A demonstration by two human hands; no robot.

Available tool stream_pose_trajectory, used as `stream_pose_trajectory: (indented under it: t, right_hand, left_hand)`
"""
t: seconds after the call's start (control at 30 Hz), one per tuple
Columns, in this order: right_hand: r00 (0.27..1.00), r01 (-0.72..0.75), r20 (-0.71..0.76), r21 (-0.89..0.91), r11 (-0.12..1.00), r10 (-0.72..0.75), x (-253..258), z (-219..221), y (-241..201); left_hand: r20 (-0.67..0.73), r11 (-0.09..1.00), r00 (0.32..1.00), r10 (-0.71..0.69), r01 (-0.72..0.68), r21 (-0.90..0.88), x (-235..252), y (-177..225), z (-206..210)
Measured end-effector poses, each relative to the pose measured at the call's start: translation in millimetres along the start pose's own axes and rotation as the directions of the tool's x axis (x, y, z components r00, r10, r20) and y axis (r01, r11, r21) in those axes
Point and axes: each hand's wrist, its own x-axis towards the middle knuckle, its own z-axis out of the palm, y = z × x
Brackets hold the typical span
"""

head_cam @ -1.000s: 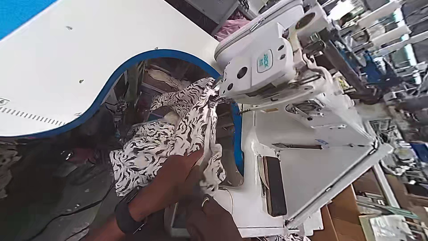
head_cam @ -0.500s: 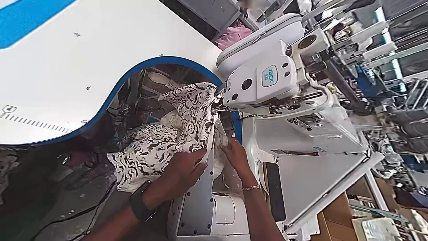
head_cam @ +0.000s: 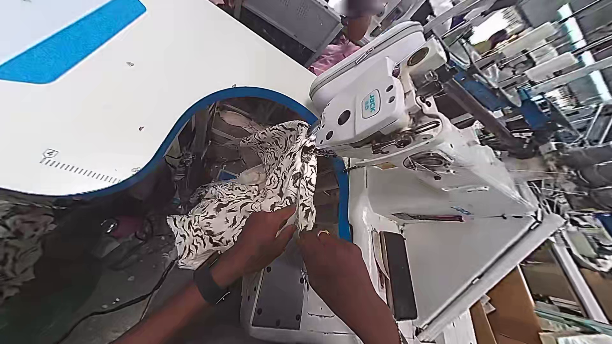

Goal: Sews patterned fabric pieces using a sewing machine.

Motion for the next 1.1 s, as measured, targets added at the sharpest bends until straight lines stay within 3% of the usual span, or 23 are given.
stream_pose_trajectory:
  t: [0.13, 0.23, 0.4, 0.57, 0.67, 0.9, 1.1]
  right_hand:
    - [0.996, -0.085, -0.023, 0.033, 0.996, 0.086, -2, 4, -23]
    - [0.981, -0.186, 0.056, -0.009, 0.982, 0.187, -9, -6, -28]
    - [0.970, -0.211, 0.123, 0.008, 0.977, 0.208, 5, -6, -35]
    - [0.945, -0.307, 0.108, -0.015, 0.951, 0.307, 9, -11, -33]
    - [0.952, -0.304, 0.024, -0.046, 0.952, 0.305, 10, 0, -32]
    - [0.938, -0.341, -0.103, -0.112, 0.933, 0.331, 12, 13, -26]
    - [0.919, -0.364, -0.225, -0.162, 0.917, 0.325, 31, 32, -8]
  left_hand:
    - [-0.016, 0.999, 1.000, 0.007, -0.006, 0.048, 1, 2, 0]
    - [-0.031, 0.999, 0.999, 0.030, -0.029, 0.029, 3, -1, 2]
    - [-0.115, 0.998, 0.992, 0.050, -0.046, 0.042, 18, -2, 3]
    - [-0.242, 0.981, 0.953, 0.184, -0.164, 0.101, 12, -10, 14]
    - [-0.304, 0.973, 0.926, 0.223, -0.193, 0.128, 11, -12, 21]
    - [-0.333, 0.988, 0.934, 0.128, -0.091, 0.126, 10, 1, 20]
    - [-0.425, 0.989, 0.893, 0.150, -0.131, 0.073, 43, -4, 26]
